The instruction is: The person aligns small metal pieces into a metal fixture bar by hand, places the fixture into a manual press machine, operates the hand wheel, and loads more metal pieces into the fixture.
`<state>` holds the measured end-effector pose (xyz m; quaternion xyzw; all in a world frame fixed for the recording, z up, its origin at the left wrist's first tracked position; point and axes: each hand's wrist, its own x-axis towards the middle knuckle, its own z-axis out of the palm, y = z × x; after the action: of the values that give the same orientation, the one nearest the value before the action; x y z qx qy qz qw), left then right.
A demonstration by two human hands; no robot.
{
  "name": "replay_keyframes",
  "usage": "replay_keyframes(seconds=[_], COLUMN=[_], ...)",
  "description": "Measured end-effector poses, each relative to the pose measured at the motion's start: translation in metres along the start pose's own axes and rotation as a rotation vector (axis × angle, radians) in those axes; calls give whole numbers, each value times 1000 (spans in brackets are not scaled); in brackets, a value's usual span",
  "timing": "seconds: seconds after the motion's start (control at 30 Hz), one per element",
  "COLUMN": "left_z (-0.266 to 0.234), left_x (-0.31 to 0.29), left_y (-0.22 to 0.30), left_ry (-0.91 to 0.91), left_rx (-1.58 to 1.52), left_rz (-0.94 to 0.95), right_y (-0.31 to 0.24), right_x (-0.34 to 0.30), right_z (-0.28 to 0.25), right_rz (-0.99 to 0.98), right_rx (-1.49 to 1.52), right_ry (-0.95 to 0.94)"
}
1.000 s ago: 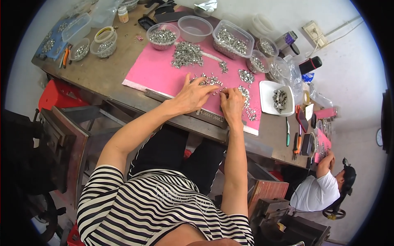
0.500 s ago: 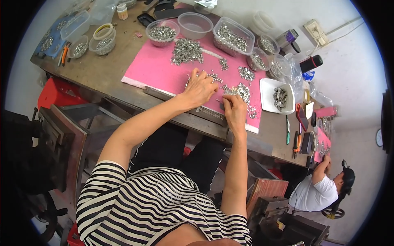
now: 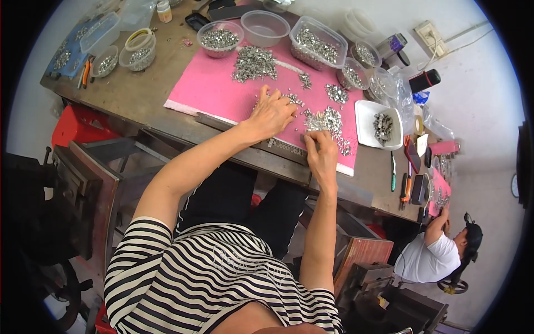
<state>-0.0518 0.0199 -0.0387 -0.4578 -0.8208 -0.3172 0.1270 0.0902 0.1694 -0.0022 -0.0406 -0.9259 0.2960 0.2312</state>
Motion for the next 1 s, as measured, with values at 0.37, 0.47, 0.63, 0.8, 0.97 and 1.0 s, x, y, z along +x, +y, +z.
replay_keyframes(seconds=[0.37,0.47,0.63,0.8,0.97,1.0], left_z=[4,0,-1,0,9,9], left_x=[0,-5,-14,-10,21,31], left_y=[0,7,27,26,9,1], left_ry=[74,80,72,-31,-24,36], left_rx=[70,76,-46,9,58,60], left_rz=[26,43,140,111,129,105], right_y=[-7,-3,9,7,5,5], right_x=[-37,-40,-49,-49,-47,-47], right_z=[0,0,6,9,8,9], right_rz=[-94,12,84,90,87,86], right_rx=[-55,108,198,220,237,239], right_ry=[107,89,136,159,184,181])
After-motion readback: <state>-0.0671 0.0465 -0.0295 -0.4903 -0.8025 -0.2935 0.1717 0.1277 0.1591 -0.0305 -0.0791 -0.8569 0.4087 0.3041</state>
